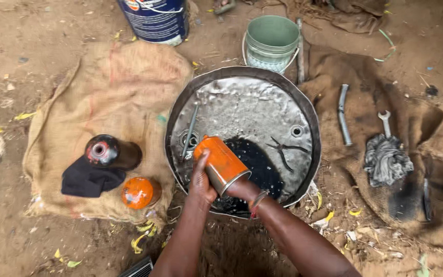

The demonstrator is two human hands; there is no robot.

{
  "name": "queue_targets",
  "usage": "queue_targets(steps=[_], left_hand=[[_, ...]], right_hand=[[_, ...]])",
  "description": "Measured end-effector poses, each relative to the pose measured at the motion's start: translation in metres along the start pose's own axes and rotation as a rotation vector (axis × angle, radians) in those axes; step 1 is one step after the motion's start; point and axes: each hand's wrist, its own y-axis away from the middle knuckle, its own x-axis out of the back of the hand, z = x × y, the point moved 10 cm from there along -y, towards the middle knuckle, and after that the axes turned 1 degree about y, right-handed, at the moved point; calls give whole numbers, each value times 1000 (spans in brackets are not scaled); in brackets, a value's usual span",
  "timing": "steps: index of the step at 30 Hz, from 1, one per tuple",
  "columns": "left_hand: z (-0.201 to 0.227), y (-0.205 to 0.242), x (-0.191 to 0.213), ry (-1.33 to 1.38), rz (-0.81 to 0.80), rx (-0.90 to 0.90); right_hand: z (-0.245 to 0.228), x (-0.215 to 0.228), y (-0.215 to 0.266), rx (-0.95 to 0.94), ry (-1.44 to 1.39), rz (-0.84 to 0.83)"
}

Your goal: The person cleans several oil filter components by hand and with a cloth in a basin of dark oil, wiping the interiors and exteriors of the canisters.

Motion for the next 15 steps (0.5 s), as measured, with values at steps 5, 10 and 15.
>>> queue_targets(steps=[5, 10, 15], left_hand=[[25, 13, 5, -378, 173, -109], [13, 15, 0, -135, 185, 116], [22, 17, -23, -337, 58, -183]], right_hand=[[9, 8, -13, -134, -845, 144], [-11, 7, 0, -171, -928, 101], [-29, 5, 8, -29, -67, 68]])
